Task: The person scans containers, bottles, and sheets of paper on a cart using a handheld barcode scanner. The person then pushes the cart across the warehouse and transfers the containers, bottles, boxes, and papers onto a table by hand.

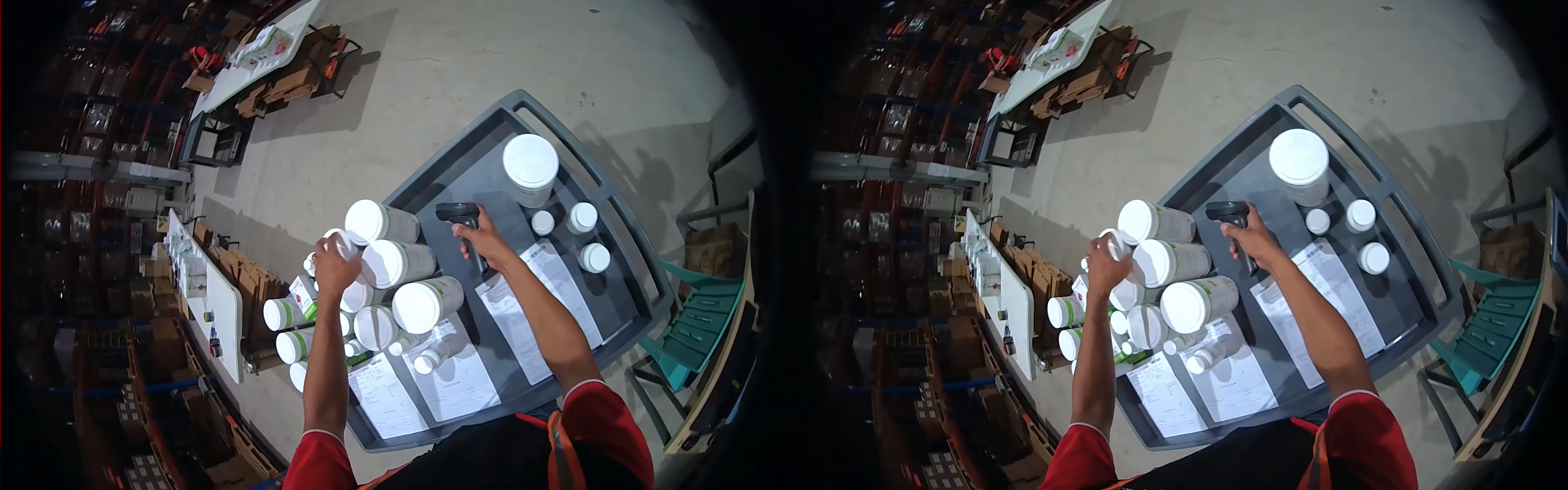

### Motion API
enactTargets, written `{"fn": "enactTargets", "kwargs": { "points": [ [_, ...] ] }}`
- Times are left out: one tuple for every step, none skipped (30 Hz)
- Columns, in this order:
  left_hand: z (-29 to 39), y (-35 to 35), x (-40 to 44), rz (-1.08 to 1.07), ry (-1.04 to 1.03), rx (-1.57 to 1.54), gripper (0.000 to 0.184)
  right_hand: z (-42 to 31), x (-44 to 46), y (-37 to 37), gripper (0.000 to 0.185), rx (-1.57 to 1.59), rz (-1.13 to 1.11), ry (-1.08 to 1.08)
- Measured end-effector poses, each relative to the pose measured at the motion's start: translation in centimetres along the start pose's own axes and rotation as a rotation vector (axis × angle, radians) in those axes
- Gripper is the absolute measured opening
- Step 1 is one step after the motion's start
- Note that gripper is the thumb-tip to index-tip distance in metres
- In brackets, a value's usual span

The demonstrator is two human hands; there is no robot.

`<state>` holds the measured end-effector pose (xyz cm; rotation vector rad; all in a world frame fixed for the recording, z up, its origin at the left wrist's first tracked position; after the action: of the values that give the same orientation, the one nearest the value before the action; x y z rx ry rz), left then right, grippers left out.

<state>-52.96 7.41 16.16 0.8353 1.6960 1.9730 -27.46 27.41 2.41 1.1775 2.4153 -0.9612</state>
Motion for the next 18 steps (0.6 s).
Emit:
{"fn": "enactTargets", "kwargs": {
  "points": [
    [0.1,-0.1,-0.1,-0.024,0.017,0.01,0.078,-0.2,0.2,-0.2,0.062,-0.002,-0.019,0.012],
    [0.0,0.0,0.0,-0.048,0.036,0.017,0.082,-0.3,0.4,-0.3,0.061,-0.024,-0.022,0.012],
    [-1.2,-1.1,0.5,-0.024,-0.012,0.014,0.091,-0.4,0.4,-0.4,0.061,-0.047,-0.023,0.014],
    [-1.7,-1.3,0.9,-0.02,-0.001,-0.019,0.092,-0.4,0.5,-0.3,0.06,-0.07,-0.022,0.017],
    [-1.9,-1.7,1.2,-0.016,0.01,-0.053,0.094,-0.4,0.6,-0.3,0.06,-0.065,-0.033,0.013],
    [-1.8,-1.9,1.4,-0.012,0.02,-0.089,0.095,-0.3,0.3,-0.3,0.061,-0.074,-0.022,0.004],
    [-1.2,-1.1,1.7,0.018,0.073,-0.088,0.094,-0.3,-0.1,-0.2,0.062,-0.084,-0.009,-0.002],
    [-0.7,-0.1,2.1,-0.02,0.09,-0.119,0.092,-0.4,-0.4,-0.2,0.063,-0.092,0.007,-0.006],
    [-0.5,0.9,2.5,-0.058,0.107,-0.151,0.091,-0.2,-0.6,-0.3,0.068,-0.098,0.017,0.003],
    [-0.6,1.8,2.6,-0.095,0.124,-0.182,0.089,-0.9,-1.5,-0.7,0.067,-0.103,0.022,0.02],
    [-0.9,3.0,2.9,-0.066,0.109,-0.198,0.088,-1.7,-2.5,-1.2,0.067,-0.106,0.026,0.037],
    [-1.4,4.2,3.4,-0.036,0.088,-0.213,0.086,-2.6,-3.5,-1.9,0.067,-0.104,0.033,0.056],
    [-1.6,5.8,3.7,-0.008,0.069,-0.226,0.085,-3.3,-4.4,-2.8,0.074,-0.092,-0.004,0.076],
    [-2.0,7.4,3.9,0.016,0.061,-0.238,0.085,-4.1,-5.4,-3.9,0.074,-0.075,-0.039,0.079],
    [-1.8,9.7,4.0,0.038,0.055,-0.248,0.084,-4.9,-6.7,-5.2,0.074,-0.057,-0.074,0.078],
    [-1.7,11.8,4.0,0.06,0.048,-0.258,0.084,-5.5,-7.7,-6.5,0.075,-0.039,-0.109,0.076],
    [-1.7,13.4,3.9,0.078,0.029,-0.26,0.084,-5.7,-8.4,-7.8,0.075,-0.025,-0.156,0.083],
    [-1.7,15.0,3.9,0.099,0.006,-0.261,0.083,-6.0,-9.1,-9.1,0.075,-0.002,-0.176,0.071]
  ]
}}
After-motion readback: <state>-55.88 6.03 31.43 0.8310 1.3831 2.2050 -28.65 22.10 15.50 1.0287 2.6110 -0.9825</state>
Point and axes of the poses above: each hand's wrist, its own x-axis towards the middle knuckle, its own y-axis out of the back of the hand, z = x × y, the point moved 6 cm from there along x, towards the middle knuckle, and after that the axes turned 10 degrees about z, right-handed, at the moved point
